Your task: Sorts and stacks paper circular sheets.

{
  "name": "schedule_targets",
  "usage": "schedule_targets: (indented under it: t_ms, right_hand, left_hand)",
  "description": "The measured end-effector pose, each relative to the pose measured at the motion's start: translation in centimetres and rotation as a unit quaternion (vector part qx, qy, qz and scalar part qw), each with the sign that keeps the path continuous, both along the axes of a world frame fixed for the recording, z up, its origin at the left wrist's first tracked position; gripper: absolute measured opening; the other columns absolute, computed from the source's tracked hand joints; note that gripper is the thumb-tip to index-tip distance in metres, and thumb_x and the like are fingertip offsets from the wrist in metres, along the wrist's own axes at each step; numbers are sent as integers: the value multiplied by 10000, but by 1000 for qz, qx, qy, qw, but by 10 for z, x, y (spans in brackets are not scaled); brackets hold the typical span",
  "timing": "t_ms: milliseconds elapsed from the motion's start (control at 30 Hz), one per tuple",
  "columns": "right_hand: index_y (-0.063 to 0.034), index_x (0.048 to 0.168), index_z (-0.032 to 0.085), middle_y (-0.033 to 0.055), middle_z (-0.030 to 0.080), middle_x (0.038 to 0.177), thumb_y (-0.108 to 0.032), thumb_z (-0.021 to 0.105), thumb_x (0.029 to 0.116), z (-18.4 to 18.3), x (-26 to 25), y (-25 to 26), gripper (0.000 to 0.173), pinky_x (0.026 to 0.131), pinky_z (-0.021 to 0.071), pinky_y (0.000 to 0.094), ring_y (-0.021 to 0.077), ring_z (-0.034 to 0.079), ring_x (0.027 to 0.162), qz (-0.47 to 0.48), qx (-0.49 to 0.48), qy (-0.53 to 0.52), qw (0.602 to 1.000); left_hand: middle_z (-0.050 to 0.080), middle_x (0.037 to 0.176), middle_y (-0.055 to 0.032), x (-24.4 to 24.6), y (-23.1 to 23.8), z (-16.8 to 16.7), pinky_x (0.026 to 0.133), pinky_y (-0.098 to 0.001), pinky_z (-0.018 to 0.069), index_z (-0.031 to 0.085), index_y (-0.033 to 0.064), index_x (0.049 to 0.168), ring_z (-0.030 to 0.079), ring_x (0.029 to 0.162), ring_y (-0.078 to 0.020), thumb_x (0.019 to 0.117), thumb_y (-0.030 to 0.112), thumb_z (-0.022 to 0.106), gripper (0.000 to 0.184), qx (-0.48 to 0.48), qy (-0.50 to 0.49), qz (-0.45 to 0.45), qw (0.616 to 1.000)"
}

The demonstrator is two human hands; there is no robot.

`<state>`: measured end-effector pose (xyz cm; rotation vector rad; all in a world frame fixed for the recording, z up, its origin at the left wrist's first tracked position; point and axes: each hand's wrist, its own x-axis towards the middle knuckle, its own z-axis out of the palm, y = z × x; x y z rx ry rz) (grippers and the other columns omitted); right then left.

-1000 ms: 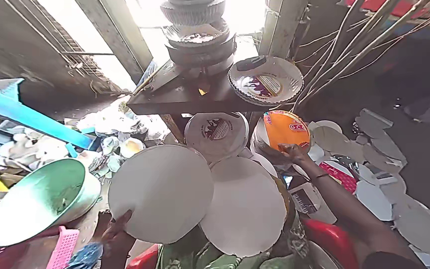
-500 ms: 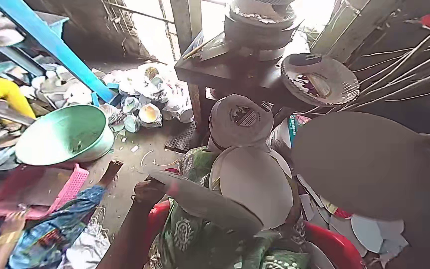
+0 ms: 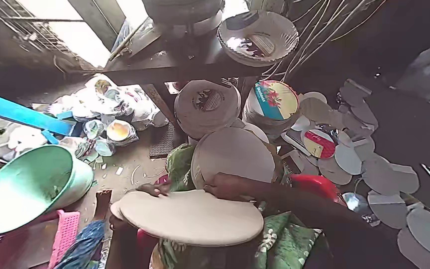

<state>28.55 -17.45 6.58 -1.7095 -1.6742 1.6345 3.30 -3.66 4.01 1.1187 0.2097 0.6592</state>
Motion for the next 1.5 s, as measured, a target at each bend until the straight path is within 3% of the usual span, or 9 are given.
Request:
schedule_targets:
  t_ms: [167,233,567,900,1100,1233,1300,1400,1500]
  right_hand:
    - [148,1179,601,194,664,1057,48,559,975,27,49,-23,231,901,489,294,142,615,949,-166,64,101,979]
    - [86,1176,598,81,628,977,-49,435,1061,42,72,-24,241,777,504,192,21,588,832,-179,65,104,976]
    - [9,1484,482,202,498,1517,-165,539,1055,28,101,-41,466,1027,512,401,282,601,1275,-273,209,18,939]
    - [23,1388,587,192,677,1261,-209,582,999,27,76,-30,453,919,554,302,168,687,1055,-233,411,-57,880]
    - [10,1455,529,293,485,1502,-175,599,972,15,62,-51,522,1018,499,531,417,576,1300,-227,473,-164,835]
    - [-251,1385,634,172,450,1569,-265,543,1044,23,70,-70,353,1187,383,438,277,379,1493,-189,470,-50,861]
    - [-146,1299,709,149,467,1564,-335,480,1076,39,85,-73,371,1225,328,368,209,351,1507,-167,417,45,892]
    - [-17,1278,684,135,496,1538,-307,457,1066,41,139,-48,424,1159,405,353,182,471,1417,-229,321,-15,919]
    - [15,1485,487,283,388,1573,-262,674,979,-15,227,-8,606,1170,343,580,436,399,1448,-307,299,-249,868]
  left_hand:
    - [756,873,102,2,-17,8,753,-209,592,753,266,895,704,833,10,836,211,716,89,-8,51,281,958]
    - [738,802,138,7,-18,14,701,-174,579,679,247,854,687,757,43,846,24,494,290,23,129,324,937]
    - [735,987,202,15,-26,26,825,-186,592,553,170,1211,695,901,46,785,-14,576,464,79,197,206,955]
    - [717,1180,192,0,-19,19,943,-166,533,725,358,1224,647,1069,72,896,109,660,417,153,27,59,986]
    - [716,1164,192,1,-9,16,932,-157,523,730,312,1215,634,1070,85,943,134,616,344,175,-15,-5,984]
    - [707,1203,183,1,-21,21,937,-187,546,667,346,1296,652,1077,45,855,171,728,479,117,72,98,986]
    - [679,1248,198,4,-22,21,954,-185,537,583,347,1388,640,1102,46,830,188,756,606,113,125,113,979]
    - [756,943,184,9,-32,25,793,-166,586,707,314,1032,693,870,59,717,-17,680,458,46,197,209,957]
    - [737,831,194,24,-34,26,689,-151,585,628,247,979,686,755,69,722,-54,538,406,23,225,272,935]
